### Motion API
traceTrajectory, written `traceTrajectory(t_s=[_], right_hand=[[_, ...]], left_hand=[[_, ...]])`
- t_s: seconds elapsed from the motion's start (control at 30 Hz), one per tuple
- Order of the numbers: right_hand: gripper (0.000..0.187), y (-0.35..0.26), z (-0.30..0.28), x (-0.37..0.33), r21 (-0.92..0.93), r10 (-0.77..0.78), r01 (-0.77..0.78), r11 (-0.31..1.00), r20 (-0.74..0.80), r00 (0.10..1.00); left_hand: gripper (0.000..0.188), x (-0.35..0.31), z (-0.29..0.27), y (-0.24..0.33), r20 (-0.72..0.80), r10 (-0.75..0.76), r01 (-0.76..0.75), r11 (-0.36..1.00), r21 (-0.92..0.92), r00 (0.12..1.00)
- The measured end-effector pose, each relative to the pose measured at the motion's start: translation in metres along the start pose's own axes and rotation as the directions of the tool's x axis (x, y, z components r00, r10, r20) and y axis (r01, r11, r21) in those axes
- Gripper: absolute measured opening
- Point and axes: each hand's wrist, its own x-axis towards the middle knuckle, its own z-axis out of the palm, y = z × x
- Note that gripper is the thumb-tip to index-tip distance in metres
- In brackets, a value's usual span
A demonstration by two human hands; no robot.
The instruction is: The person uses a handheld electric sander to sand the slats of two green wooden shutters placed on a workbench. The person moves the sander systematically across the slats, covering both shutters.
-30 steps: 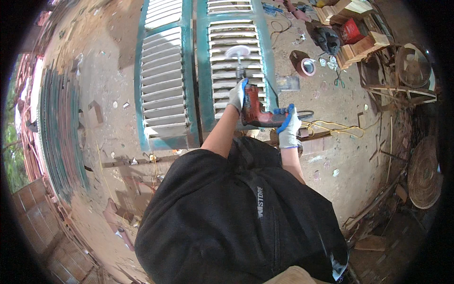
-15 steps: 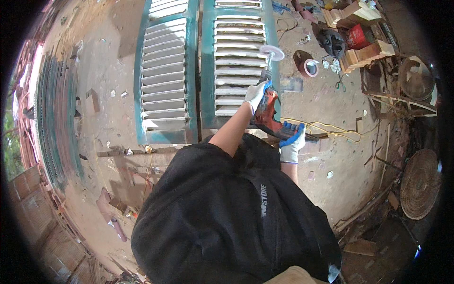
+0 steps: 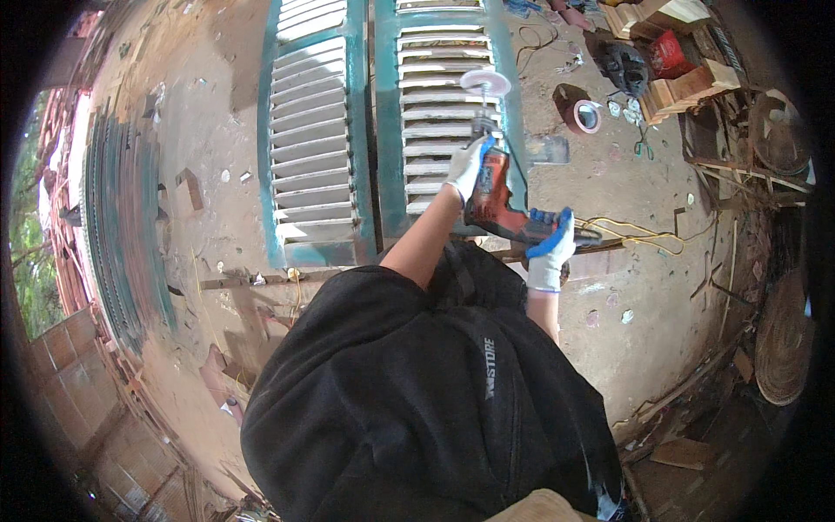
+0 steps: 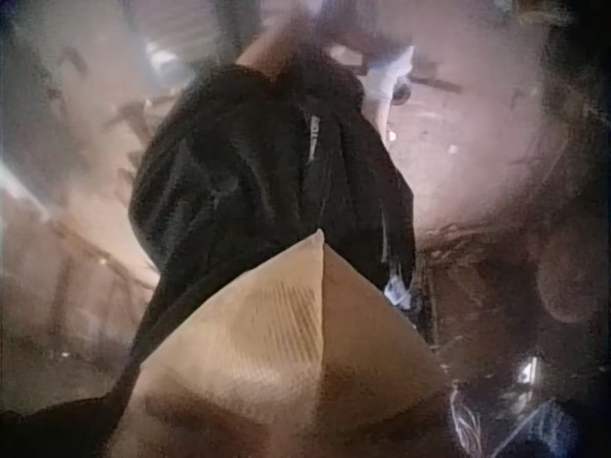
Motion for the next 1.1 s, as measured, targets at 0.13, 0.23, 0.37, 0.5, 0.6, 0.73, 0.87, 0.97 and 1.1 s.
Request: traceTrajectory(t_s=[0.13, 0.23, 0.37, 0.5, 0.6, 0.73, 0.87, 0.97, 1.1], right_hand=[[0.020, 0.042, 0.025, 0.009, -0.219, -0.014, 0.005, 0.976, -0.043, 0.999], [0.024, 0.068, 0.040, 0.004, -0.227, 0.071, -0.065, 0.972, 0.019, 0.997], [0.024, 0.085, 0.054, -0.020, -0.068, 0.128, -0.116, 0.991, 0.211, 0.969], [0.023, 0.068, 0.059, -0.036, -0.174, 0.030, -0.003, 0.985, 0.150, 0.988], [0.027, 0.054, 0.066, -0.040, -0.133, -0.016, 0.015, 0.991, -0.005, 1.000], [0.030, 0.054, 0.078, -0.050, -0.007, -0.124, 0.126, 0.992, 0.106, 0.987], [0.029, 0.072, 0.093, -0.056, -0.115, -0.125, 0.123, 0.986, -0.010, 0.992], [0.027, 0.080, 0.102, -0.048, -0.168, -0.120, 0.127, 0.977, 0.055, 0.991], [0.025, 0.082, 0.109, -0.034, -0.161, -0.059, 0.077, 0.984, 0.113, 0.992]], left_hand=[[0.047, 0.025, -0.056, -0.001, -0.203, -0.238, 0.212, 0.967, -0.143, 0.950], [0.041, 0.023, -0.093, 0.006, -0.179, -0.173, 0.134, 0.968, -0.211, 0.968], [0.030, 0.003, -0.115, 0.036, -0.134, -0.142, 0.122, 0.982, -0.145, 0.981], [0.026, -0.013, -0.106, 0.064, 0.033, -0.109, 0.113, 0.970, -0.215, 0.994], [0.018, 0.001, -0.091, 0.076, 0.191, -0.147, 0.195, 0.943, -0.269, 0.971], [0.022, 0.028, -0.076, 0.071, 0.391, -0.140, 0.278, 0.905, -0.321, 0.910], [0.030, 0.037, -0.086, 0.068, 0.087, -0.415, 0.424, 0.878, -0.224, 0.906], [0.034, 0.039, -0.101, 0.073, -0.002, -0.297, 0.293, 0.943, -0.156, 0.955], [0.030, 0.040, -0.113, 0.074, -0.058, -0.149, 0.133, 0.965, -0.225, 0.987]])
